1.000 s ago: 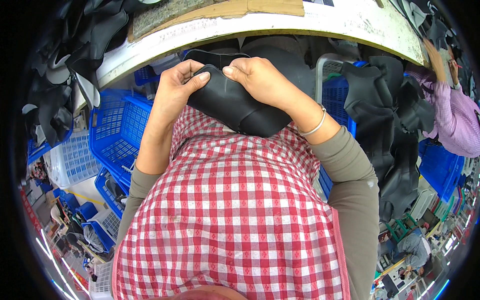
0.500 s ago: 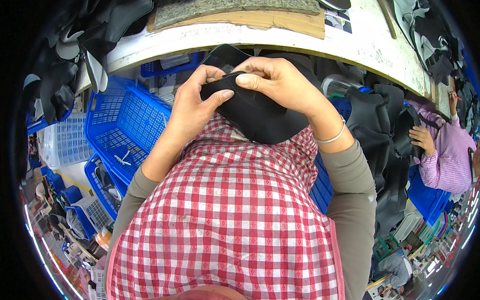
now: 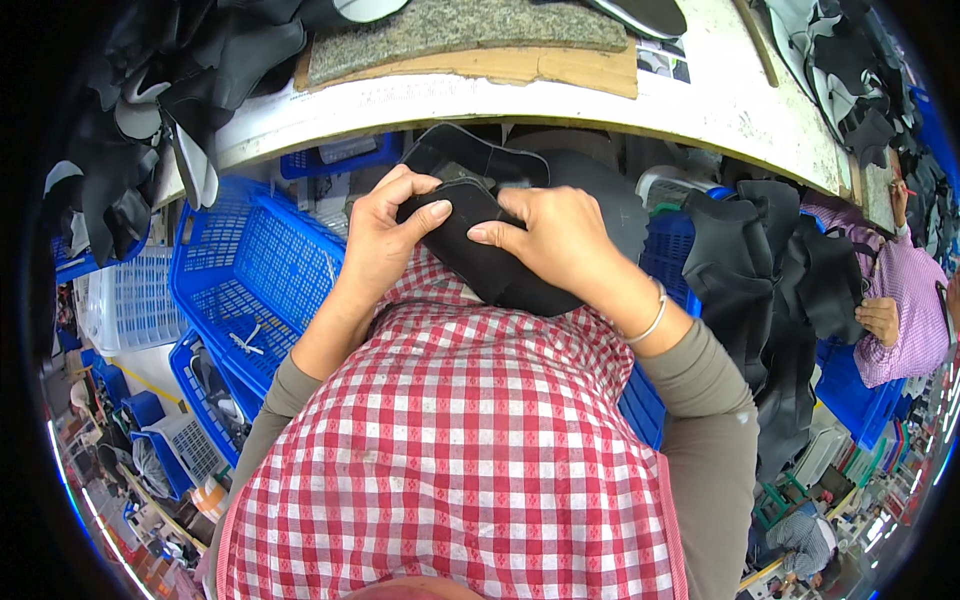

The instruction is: The person assembles black shoe uppers by hand, aligning and pressing the edges together, then uses a hammer to tap the seams flat on a workbench. Finished pieces are placed into a blue basket.

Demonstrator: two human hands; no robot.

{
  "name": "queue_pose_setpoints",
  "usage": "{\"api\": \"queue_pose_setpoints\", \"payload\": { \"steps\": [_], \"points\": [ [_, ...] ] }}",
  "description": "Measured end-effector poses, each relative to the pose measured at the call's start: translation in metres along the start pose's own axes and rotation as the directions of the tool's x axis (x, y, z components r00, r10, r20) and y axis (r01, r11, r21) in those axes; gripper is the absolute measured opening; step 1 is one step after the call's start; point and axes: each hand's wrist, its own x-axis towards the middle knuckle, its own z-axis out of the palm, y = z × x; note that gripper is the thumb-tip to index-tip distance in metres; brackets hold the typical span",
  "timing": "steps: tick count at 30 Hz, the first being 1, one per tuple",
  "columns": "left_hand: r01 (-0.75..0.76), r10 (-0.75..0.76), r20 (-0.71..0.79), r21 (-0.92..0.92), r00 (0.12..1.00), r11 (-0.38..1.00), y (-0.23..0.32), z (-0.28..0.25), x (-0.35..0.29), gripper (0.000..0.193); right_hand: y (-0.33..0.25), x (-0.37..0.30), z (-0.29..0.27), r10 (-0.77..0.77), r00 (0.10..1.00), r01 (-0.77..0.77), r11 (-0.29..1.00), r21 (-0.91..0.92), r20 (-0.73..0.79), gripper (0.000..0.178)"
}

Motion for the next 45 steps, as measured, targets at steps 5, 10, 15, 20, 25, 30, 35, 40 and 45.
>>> {"api": "queue_pose_setpoints", "payload": {
  "steps": [5,10,15,20,25,30,35,40,45],
  "points": [
    [0.022,-0.022,0.022,-0.015,1.000,1.000,0.031,-0.037,0.019,0.017,-0.019,-0.011,-0.027,-0.320,0.908,0.307,0.947,-0.091,-0.271,0.032],
    [-0.129,0.157,0.082,-0.275,0.984,0.953,0.063,-0.087,0.032,0.016,-0.033,-0.023,-0.054,-0.005,0.998,0.038,0.804,0.593,-0.058,0.030],
    [-0.066,0.020,0.404,0.100,0.915,0.993,0.054,-0.067,0.023,0.038,-0.025,-0.021,-0.029,-0.080,0.996,0.089,0.933,0.349,-0.038,0.023],
    [-0.227,0.121,0.302,0.346,0.946,0.910,0.111,-0.089,0.015,0.035,-0.008,-0.033,-0.047,0.011,0.998,0.038,0.718,0.695,-0.065,0.017],
    [-0.355,0.418,-0.365,0.230,0.832,0.906,0.202,-0.123,0.048,0.030,0.032,0.036,-0.133,0.071,0.818,0.237,0.862,0.447,-0.571,0.050],
    [-0.606,0.794,-0.363,0.514,0.488,0.607,0.266,-0.112,0.139,0.038,0.052,0.185,-0.209,0.230,0.805,0.134,0.827,0.545,-0.547,0.079],
    [-0.513,0.794,-0.253,0.647,0.553,0.564,0.257,-0.089,0.232,0.042,0.035,0.194,-0.253,0.214,0.786,0.267,0.729,0.630,-0.580,0.040],
    [-0.260,0.595,-0.280,0.704,0.754,0.661,0.178,-0.089,0.272,0.057,0.030,0.062,-0.280,0.154,0.551,0.710,0.432,0.557,-0.820,0.028],
    [-0.358,0.729,-0.294,0.720,0.618,0.594,0.163,-0.075,0.268,0.059,-0.016,0.000,-0.288,0.006,0.260,0.955,0.144,0.258,-0.966,0.018]
  ]
}}
